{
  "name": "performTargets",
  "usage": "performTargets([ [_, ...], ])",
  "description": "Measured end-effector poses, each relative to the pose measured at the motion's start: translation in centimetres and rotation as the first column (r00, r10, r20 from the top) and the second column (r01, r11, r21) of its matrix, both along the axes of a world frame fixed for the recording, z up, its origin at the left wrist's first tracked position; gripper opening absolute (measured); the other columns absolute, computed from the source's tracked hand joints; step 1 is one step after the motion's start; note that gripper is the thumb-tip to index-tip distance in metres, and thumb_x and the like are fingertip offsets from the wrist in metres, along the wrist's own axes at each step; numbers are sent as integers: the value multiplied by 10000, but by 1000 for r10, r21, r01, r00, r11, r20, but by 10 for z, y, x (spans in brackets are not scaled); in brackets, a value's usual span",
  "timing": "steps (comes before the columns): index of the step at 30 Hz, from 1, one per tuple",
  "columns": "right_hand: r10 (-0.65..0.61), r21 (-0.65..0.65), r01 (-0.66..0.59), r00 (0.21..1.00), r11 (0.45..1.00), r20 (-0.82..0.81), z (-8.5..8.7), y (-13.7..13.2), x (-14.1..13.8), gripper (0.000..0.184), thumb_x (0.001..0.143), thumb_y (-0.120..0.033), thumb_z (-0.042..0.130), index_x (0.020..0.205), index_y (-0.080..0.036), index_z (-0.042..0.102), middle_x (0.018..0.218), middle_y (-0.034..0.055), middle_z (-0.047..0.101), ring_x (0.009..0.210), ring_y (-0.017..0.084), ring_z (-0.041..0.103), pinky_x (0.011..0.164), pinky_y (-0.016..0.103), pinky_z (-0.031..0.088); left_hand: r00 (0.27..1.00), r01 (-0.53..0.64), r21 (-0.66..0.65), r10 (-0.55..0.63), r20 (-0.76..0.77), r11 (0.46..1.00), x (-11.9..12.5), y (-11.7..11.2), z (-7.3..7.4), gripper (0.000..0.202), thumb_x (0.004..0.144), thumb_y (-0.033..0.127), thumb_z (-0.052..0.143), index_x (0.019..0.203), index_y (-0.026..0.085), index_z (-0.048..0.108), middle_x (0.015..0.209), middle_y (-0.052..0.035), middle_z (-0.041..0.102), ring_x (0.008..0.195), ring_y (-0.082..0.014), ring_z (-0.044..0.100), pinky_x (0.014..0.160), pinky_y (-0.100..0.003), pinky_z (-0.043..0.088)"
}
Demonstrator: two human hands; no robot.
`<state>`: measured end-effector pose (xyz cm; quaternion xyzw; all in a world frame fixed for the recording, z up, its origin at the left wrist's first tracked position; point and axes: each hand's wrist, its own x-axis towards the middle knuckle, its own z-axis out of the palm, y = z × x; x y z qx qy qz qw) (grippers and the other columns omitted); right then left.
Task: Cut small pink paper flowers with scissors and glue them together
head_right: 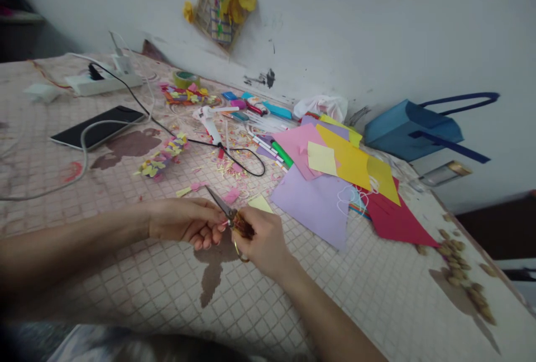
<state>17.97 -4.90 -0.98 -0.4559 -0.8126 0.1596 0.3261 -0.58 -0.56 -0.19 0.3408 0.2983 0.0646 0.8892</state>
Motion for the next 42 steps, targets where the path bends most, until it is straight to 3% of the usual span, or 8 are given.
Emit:
performTargets([
  [4, 5, 26, -6, 1000, 1000, 14, -1, -1, 0, 114, 698, -155, 553, 604, -170, 491, 524, -45, 413, 493, 90, 393, 501, 207, 306, 1000, 18, 20, -18, 13, 1000, -2, 1, -2, 110, 777, 191, 570, 729, 105, 619, 631, -15, 649, 531, -69, 601, 489, -136, 468],
  [8, -93, -161, 69, 985, 985, -145, 5, -2, -2, 73, 744, -217, 550, 696, -163, 555, 544, -34, 466, 496, 96, 425, 486, 207, 336, 993, -102, 117, 94, 72, 988, -2, -1, -3, 108, 747, 229, 624, 738, 132, 576, 662, 1, 633, 545, -57, 579, 505, -142, 446],
  [11, -203, -381, 69, 924, 922, -324, 10, -2, -4, 131, 789, -284, 523, 784, -160, 563, 536, -41, 466, 456, 89, 426, 442, 198, 348, 966, -258, 302, 239, 99, 918, 0, -4, -1, 151, 748, 262, 627, 736, 136, 546, 689, 3, 628, 543, -47, 555, 527, -153, 431],
  [14, -253, -504, 14, 877, 863, -409, 12, -1, -4, 165, 784, -321, 542, 786, -157, 559, 498, -56, 443, 409, 80, 409, 397, 189, 338, 952, -296, 469, 299, 71, 832, 2, -7, 4, 179, 753, 282, 618, 721, 133, 524, 689, 4, 616, 541, -50, 541, 536, -172, 423],
  [24, -213, -544, -66, 876, 836, -432, 11, -2, -9, 121, 757, -281, 571, 745, -163, 550, 550, -51, 462, 442, 67, 405, 409, 171, 357, 951, -225, 744, 307, 28, 629, 5, -10, 7, 198, 792, 304, 552, 711, 126, 524, 629, 2, 573, 555, -80, 530, 518, -196, 409],
  [29, -236, -560, -49, 874, 827, -425, 13, -1, -10, 123, 752, -280, 556, 719, -164, 533, 530, -54, 452, 434, 67, 408, 409, 173, 366, 952, -223, 749, 304, 31, 624, 6, -10, 5, 183, 801, 289, 544, 718, 127, 522, 613, 6, 569, 548, -77, 529, 520, -193, 413],
  [36, -242, -561, -55, 865, 826, -440, 6, 0, -7, 133, 773, -292, 547, 735, -166, 530, 537, -54, 453, 433, 64, 404, 401, 167, 349, 958, -224, 687, 286, 25, 691, 7, -9, 3, 170, 786, 286, 565, 735, 128, 528, 634, 9, 575, 554, -75, 538, 536, -198, 425],
  [42, -255, -604, -102, 842, 791, -475, 9, -3, -4, 308, 814, -449, 479, 718, -163, 540, 476, -62, 412, 395, 67, 385, 387, 180, 304, 932, -326, 621, 351, 86, 713, 1, -2, 7, 168, 780, 275, 580, 730, 124, 527, 686, -8, 614, 598, -84, 560, 601, -225, 444],
])
